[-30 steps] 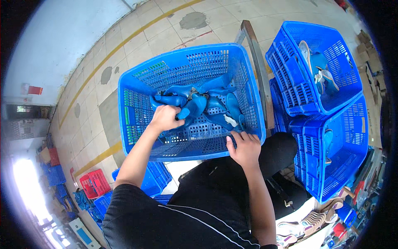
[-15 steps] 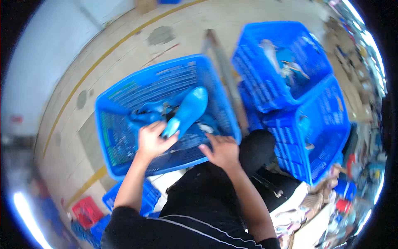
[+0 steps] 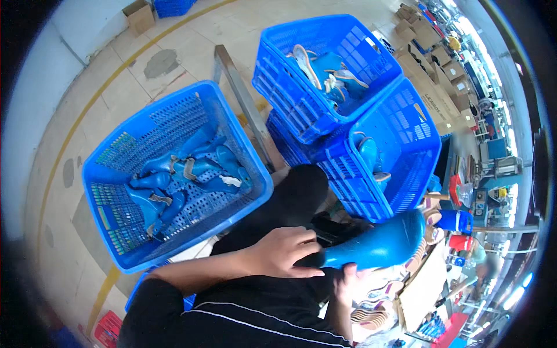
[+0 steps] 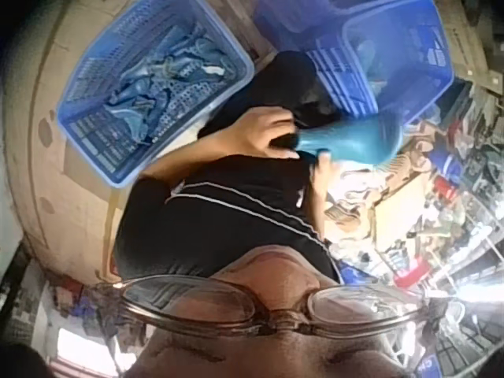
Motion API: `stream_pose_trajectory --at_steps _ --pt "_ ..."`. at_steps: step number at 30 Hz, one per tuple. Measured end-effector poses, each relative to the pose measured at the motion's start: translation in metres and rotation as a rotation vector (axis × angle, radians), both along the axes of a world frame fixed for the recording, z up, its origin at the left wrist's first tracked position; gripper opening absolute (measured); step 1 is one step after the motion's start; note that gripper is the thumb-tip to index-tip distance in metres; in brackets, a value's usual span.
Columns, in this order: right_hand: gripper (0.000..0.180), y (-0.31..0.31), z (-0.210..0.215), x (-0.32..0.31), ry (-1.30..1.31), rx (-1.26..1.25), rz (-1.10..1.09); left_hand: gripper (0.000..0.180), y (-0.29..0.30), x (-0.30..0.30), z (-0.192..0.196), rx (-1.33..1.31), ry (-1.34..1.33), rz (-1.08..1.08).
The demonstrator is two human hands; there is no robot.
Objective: Inspecting shoe components on lasts and using a hammer to adjust them during production.
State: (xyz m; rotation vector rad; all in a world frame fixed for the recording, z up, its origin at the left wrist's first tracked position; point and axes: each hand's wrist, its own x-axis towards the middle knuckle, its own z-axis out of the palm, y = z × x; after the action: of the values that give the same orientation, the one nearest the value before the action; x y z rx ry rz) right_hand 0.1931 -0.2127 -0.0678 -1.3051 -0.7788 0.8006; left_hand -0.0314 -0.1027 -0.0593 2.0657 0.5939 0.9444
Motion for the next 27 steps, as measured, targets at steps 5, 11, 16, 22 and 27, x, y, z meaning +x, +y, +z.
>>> stream_pose_trajectory --at_steps 5,11,16,22,27 --pt "0.09 -0.055 0.012 0.081 -0.423 -0.173 -0.423 0.075 0.01 0.054 0.0 -0.285 -0.169 -0.263" --pt "0.072 -0.038 0.007 0.095 -1.11 -0.123 -0.231 0.1 0.025 0.104 -0.004 -0.585 -0.338 -0.441" --pt "0.067 -0.007 0.04 0.095 -1.277 -0.043 -0.141 0.093 0.025 0.123 0.005 -0.751 -0.459 -0.54" --pt "0.069 0.007 0.057 0.112 -1.321 -0.045 0.082 0.078 0.017 0.125 -0.009 -0.855 -0.472 -0.305" --pt "0.075 0.02 0.05 0.119 -1.316 0.003 0.036 0.072 0.029 0.14 -0.001 -1.086 -0.604 -0.127"
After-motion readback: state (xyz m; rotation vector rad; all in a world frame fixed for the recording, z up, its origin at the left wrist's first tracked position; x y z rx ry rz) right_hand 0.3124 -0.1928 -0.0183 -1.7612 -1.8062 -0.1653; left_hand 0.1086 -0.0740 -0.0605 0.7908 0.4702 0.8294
